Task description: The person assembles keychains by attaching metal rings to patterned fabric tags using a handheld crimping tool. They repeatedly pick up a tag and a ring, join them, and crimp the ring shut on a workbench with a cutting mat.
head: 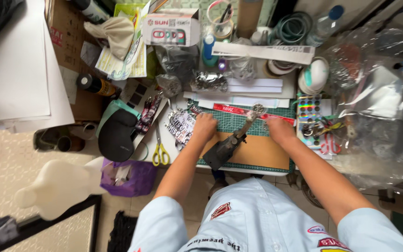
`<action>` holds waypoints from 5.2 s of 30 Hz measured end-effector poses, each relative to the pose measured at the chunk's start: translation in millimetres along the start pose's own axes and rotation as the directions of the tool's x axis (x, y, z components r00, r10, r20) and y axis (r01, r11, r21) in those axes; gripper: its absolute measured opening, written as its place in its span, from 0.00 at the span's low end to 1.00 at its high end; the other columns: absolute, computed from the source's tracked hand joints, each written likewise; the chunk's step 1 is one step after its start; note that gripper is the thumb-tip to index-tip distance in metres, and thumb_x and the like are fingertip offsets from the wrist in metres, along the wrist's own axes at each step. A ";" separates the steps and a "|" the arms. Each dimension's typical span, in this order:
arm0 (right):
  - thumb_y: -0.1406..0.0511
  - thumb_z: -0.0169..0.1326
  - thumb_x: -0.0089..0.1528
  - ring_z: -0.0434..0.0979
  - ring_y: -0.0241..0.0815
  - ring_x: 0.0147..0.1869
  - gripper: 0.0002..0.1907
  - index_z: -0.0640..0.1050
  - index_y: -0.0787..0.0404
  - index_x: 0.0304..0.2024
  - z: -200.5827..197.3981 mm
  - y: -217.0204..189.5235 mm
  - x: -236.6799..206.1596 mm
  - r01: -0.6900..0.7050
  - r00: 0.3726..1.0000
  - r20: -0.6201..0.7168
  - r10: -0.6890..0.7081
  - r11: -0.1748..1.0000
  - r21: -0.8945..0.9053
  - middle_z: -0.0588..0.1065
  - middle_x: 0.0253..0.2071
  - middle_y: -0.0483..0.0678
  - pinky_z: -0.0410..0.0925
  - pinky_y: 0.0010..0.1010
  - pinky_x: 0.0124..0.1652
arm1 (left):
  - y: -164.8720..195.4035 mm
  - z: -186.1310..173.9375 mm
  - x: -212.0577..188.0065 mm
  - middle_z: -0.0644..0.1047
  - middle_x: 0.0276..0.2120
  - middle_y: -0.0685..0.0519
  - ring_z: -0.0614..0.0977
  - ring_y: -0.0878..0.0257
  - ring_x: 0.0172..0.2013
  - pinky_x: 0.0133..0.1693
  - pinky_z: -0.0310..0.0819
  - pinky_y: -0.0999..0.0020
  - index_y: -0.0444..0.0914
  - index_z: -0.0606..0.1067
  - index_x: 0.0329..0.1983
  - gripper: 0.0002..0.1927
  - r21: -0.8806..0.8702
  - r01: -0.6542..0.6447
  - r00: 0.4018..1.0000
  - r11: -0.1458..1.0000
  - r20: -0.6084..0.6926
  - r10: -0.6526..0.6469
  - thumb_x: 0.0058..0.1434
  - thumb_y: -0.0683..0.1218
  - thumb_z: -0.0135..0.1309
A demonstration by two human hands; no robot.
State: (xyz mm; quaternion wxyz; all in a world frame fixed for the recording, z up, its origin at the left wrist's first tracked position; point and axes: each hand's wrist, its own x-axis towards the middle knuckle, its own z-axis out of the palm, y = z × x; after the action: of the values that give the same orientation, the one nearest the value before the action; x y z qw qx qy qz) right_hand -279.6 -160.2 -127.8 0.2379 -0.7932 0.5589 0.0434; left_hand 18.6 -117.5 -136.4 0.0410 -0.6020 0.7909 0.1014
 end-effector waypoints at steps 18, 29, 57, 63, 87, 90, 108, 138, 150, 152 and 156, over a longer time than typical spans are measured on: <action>0.39 0.39 0.62 0.82 0.39 0.41 0.32 0.81 0.50 0.52 -67.3 -38.4 -188.3 -0.581 0.813 0.525 -0.250 -0.332 0.743 0.84 0.43 0.49 0.72 0.29 0.39 | 151.6 -191.0 -134.8 0.80 0.52 0.49 0.83 0.53 0.51 0.52 0.79 0.61 0.38 0.77 0.43 0.11 -0.745 -0.549 0.830 0.379 -0.537 0.148 0.58 0.35 0.60; 0.69 0.51 0.68 0.70 0.32 0.32 0.05 0.75 0.59 0.46 -88.5 100.8 -209.9 0.202 0.898 -0.024 0.439 -0.363 0.910 0.76 0.41 0.47 0.65 0.24 0.33 | 218.3 -73.1 -24.8 0.77 0.53 0.45 0.82 0.50 0.49 0.47 0.80 0.58 0.38 0.75 0.54 0.20 -0.932 -0.298 0.954 0.208 -0.282 0.107 0.57 0.40 0.52; 0.58 0.49 0.74 0.79 0.45 0.45 0.15 0.76 0.64 0.49 -82.5 175.3 -229.1 0.043 0.978 0.087 0.189 -0.593 0.804 0.79 0.44 0.53 0.71 0.38 0.46 | 221.2 -24.9 100.5 0.82 0.32 0.42 0.85 0.45 0.36 0.38 0.80 0.53 0.38 0.83 0.31 0.08 -0.239 0.170 0.983 0.956 -0.034 -0.183 0.57 0.42 0.54; 0.61 0.50 0.65 0.81 0.44 0.55 0.18 0.77 0.67 0.52 -79.0 156.1 -210.3 -0.047 0.988 0.127 0.088 -0.613 0.789 0.79 0.49 0.51 0.70 0.38 0.57 | 219.6 -33.7 82.5 0.83 0.28 0.44 0.85 0.53 0.31 0.36 0.80 0.60 0.32 0.83 0.32 0.07 -0.842 0.299 0.891 0.450 0.076 -0.448 0.52 0.40 0.64; 0.72 0.54 0.67 0.80 0.42 0.51 0.08 0.77 0.65 0.49 -166.0 49.9 -201.0 0.052 0.997 -0.069 -0.035 -0.350 0.935 0.80 0.50 0.54 0.73 0.37 0.52 | 272.0 -185.6 -66.2 0.76 0.50 0.51 0.78 0.65 0.49 0.50 0.76 0.70 0.33 0.82 0.42 0.09 -0.885 -0.466 0.876 0.017 -0.464 -0.129 0.58 0.32 0.64; 0.71 0.54 0.67 0.81 0.43 0.49 0.10 0.77 0.70 0.50 -166.3 45.5 -209.8 0.074 0.997 -0.080 0.001 -0.382 0.921 0.80 0.50 0.55 0.74 0.39 0.52 | 281.4 -192.9 -67.0 0.79 0.47 0.51 0.81 0.66 0.45 0.46 0.77 0.73 0.34 0.83 0.42 0.09 -0.862 -0.426 0.870 0.273 -0.474 -0.138 0.57 0.35 0.66; 0.70 0.62 0.64 0.73 0.34 0.37 0.09 0.83 0.69 0.45 -145.8 76.1 -200.0 0.114 0.962 -0.137 0.237 0.105 0.988 0.80 0.37 0.49 0.65 0.26 0.37 | 286.7 -155.9 -40.5 0.82 0.35 0.53 0.81 0.68 0.37 0.43 0.77 0.72 0.33 0.81 0.43 0.07 -0.914 -0.109 0.979 -0.391 -0.030 -0.203 0.62 0.39 0.64; 0.74 0.62 0.60 0.79 0.35 0.46 0.12 0.80 0.71 0.47 -133.9 55.6 -198.9 0.157 0.987 -0.160 0.032 0.087 0.984 0.80 0.43 0.49 0.72 0.26 0.48 | 289.0 -182.2 -63.0 0.83 0.33 0.52 0.80 0.67 0.30 0.33 0.74 0.73 0.34 0.82 0.42 0.06 -0.915 -0.239 0.907 0.324 -0.330 -0.262 0.61 0.37 0.63; 0.74 0.61 0.60 0.80 0.35 0.46 0.13 0.80 0.70 0.48 -129.4 50.1 -202.1 0.158 0.987 -0.158 0.039 0.000 0.987 0.81 0.43 0.49 0.73 0.27 0.49 | 291.1 -188.5 -66.9 0.81 0.36 0.51 0.83 0.65 0.33 0.34 0.76 0.73 0.34 0.80 0.45 0.08 -0.837 -0.372 0.852 0.401 -0.479 -0.211 0.63 0.35 0.58; 0.73 0.61 0.61 0.80 0.35 0.46 0.12 0.80 0.71 0.47 -129.2 48.3 -202.4 0.153 0.987 -0.152 0.061 -0.014 0.988 0.81 0.43 0.49 0.73 0.27 0.49 | 292.3 -186.2 -67.1 0.80 0.37 0.51 0.82 0.64 0.34 0.34 0.76 0.74 0.35 0.79 0.44 0.07 -0.813 -0.367 0.844 0.453 -0.495 -0.206 0.64 0.35 0.58; 0.72 0.60 0.61 0.80 0.35 0.45 0.12 0.80 0.71 0.48 -129.1 48.2 -203.9 0.122 0.989 -0.120 0.084 -0.010 0.993 0.81 0.43 0.49 0.74 0.26 0.48 | 291.7 -172.9 -65.8 0.75 0.43 0.50 0.78 0.63 0.38 0.39 0.74 0.73 0.35 0.80 0.43 0.06 -0.830 -0.379 0.846 0.408 -0.490 -0.211 0.64 0.34 0.59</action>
State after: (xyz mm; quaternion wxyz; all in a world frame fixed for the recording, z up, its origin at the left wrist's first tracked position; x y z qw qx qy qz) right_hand -424.5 -51.3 38.6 0.6903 -0.3966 0.4285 -0.4274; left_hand -233.9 -17.4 77.0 -0.5145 -0.4857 0.6158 0.3467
